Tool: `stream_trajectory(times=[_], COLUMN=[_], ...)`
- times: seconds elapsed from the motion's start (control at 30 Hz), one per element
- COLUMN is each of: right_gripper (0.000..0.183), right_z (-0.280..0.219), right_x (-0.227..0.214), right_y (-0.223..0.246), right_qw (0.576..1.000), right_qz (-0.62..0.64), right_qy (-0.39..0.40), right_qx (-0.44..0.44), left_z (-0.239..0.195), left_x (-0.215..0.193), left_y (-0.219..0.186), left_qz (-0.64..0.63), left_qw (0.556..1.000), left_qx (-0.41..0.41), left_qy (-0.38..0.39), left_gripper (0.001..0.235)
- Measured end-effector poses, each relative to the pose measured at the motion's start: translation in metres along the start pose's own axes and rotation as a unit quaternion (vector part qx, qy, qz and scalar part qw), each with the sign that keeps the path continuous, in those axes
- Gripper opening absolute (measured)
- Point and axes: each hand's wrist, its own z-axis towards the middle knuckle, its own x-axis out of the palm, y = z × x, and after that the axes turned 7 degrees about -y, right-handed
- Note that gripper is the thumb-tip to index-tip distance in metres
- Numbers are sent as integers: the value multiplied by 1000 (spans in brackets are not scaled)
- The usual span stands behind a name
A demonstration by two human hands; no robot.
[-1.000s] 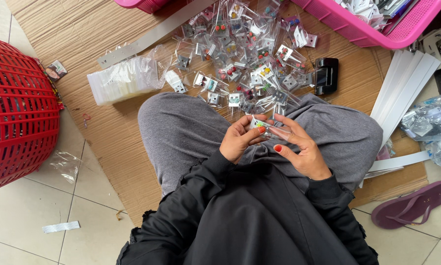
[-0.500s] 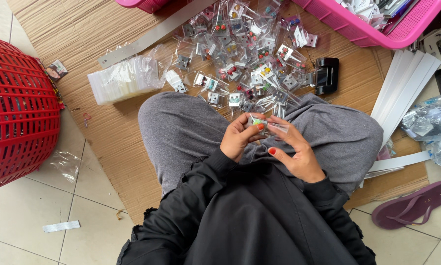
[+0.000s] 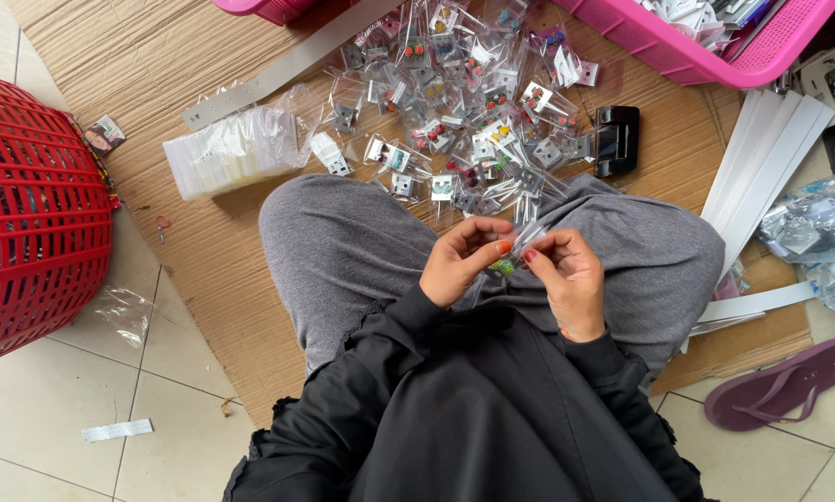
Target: The person sits on a mat and packs small keychains into clear plastic bags. They pick up keychains from a pile on the floor, insert them into bags, and place the packaged items into a pink basket. The person also handles a roll of tape and a stapler during the process.
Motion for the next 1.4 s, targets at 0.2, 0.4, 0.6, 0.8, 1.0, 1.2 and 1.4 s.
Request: stream_trajectory(times=[0.2,0.4,0.6,0.8,1.0,1.2,1.4], right_gripper=[12,7,16,13,43,37,31], right_z=[7,10,9,29,62,59,47], right_x=[-11,-6,2,-4,-12,-56,-90], right_y=[-11,-10,-5,-34,-18,-56,-91], right_qw=[999,998,996,993,1000,997,992], right_qz=[-25,-28,-35,-26,4,-49,-69], right_qy=[-1,25,78,110,7,-30,-74], right_qx=[-28,-43,-20,29,-13,-54,-75], left_z=[-2,5,9,12,38,104,196], left_x=[-1,-11,-32,-41,-82,-214,-299], left_y=[-22,-2,3,-16,-93,-118,-57], left_qz=[211,153,233,309,338,557,836], left_qw=[971,984,972,949,897,712,503], left_qx=[77,65,20,56,228,299,103], left_qy=[-79,-61,19,13,-171,-304,-196], left_gripper=[8,10,14,25,16,14,12])
